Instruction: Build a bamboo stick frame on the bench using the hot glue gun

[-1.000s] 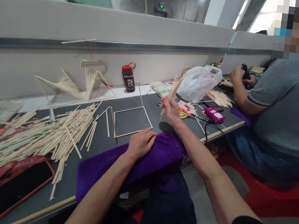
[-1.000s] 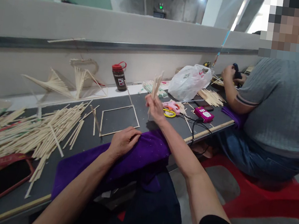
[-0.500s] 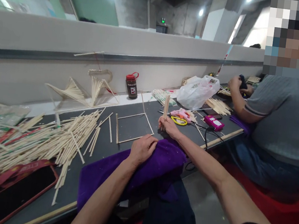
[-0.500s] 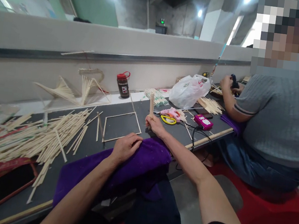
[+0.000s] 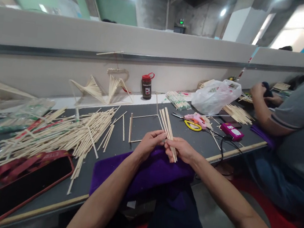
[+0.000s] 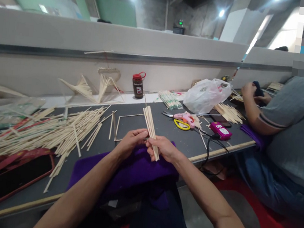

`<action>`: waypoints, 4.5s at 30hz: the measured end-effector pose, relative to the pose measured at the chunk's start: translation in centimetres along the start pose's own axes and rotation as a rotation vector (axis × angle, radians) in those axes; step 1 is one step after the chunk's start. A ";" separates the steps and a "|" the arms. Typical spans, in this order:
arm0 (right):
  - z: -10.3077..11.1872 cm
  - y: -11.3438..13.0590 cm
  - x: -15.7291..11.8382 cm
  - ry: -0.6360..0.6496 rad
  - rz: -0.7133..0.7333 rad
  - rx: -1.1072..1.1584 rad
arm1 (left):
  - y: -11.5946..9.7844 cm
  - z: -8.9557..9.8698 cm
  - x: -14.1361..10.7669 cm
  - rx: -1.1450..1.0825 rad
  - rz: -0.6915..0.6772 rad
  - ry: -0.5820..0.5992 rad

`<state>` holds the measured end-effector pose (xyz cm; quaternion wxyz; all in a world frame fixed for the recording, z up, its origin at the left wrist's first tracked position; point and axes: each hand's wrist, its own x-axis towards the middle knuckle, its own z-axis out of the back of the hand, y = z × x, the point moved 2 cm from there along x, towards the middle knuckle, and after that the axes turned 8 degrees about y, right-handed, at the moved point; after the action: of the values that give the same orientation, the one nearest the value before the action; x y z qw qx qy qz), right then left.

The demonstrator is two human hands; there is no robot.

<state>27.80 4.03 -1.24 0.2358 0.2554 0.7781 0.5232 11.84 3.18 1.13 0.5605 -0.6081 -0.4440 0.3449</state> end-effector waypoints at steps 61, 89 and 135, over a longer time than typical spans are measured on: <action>-1.8 -1.3 0.5 -0.273 0.105 -0.116 | 0.6 1.3 -0.1 -0.128 0.003 -0.238; -1.8 -1.6 0.7 -0.289 0.173 -0.214 | 0.2 1.2 -0.4 -0.130 0.022 -0.257; 5.3 5.6 -5.5 -0.955 -0.162 -1.485 | -0.9 0.2 -0.3 -0.267 0.044 -0.290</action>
<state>36.20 6.02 2.75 0.6767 0.1719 0.0720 0.7123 11.41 2.97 1.92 0.3975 -0.6305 -0.5484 0.3791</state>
